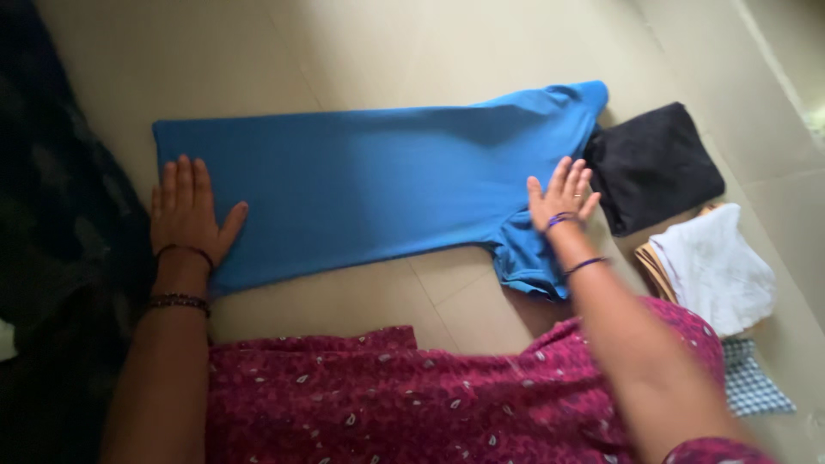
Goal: The person folds a blue polo shirt on the floor. They smooth the fabric, fold the sides and sleeves inward, then fold the shirt in half and finally into a compact rectangle.
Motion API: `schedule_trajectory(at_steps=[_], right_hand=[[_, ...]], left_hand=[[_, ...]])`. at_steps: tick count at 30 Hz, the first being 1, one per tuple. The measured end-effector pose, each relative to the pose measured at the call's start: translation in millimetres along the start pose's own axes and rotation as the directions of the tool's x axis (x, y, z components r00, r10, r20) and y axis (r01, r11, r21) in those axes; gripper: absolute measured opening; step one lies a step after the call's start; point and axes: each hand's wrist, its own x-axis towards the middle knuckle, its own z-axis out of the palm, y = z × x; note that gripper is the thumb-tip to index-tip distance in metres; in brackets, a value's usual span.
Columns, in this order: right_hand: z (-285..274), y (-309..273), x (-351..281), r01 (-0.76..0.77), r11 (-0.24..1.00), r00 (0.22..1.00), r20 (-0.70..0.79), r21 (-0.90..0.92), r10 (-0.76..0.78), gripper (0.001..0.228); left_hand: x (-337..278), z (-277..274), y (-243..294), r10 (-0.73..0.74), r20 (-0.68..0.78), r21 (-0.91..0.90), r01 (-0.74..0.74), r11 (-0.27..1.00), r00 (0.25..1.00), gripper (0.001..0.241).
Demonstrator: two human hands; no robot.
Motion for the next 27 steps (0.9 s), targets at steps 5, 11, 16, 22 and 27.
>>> schedule_trajectory(at_steps=[5,11,16,22,27], right_hand=[[-70,89,3,0.213,0.977,0.960,0.186,0.003,-0.209,0.066],[-49,134,-38,0.236,0.888,0.606,0.655,0.394,-0.452,0.036],[-35,128,-35,0.189,0.974,0.487,0.848,0.129,-0.207,0.034],[-57,81,-28,0.343,0.917,0.737,0.547,0.204,-0.398,0.035],[-34,58,-36,0.111,0.933,0.490,0.798,0.343,-0.352,0.035]], left_hand=[[-4,6,0,-0.071,0.038,0.100,0.067,0.993,0.997,0.101],[-1,14,-7,-0.064,0.002,0.047,0.064,0.997,0.998,0.102],[0,18,-13,-0.060,0.029,0.024,0.059,0.998,0.998,0.104],[-1,21,-16,-0.046,-0.007,0.043,0.046,0.998,0.999,0.103],[-6,18,-15,-0.064,0.015,0.036,0.063,0.997,0.998,0.103]])
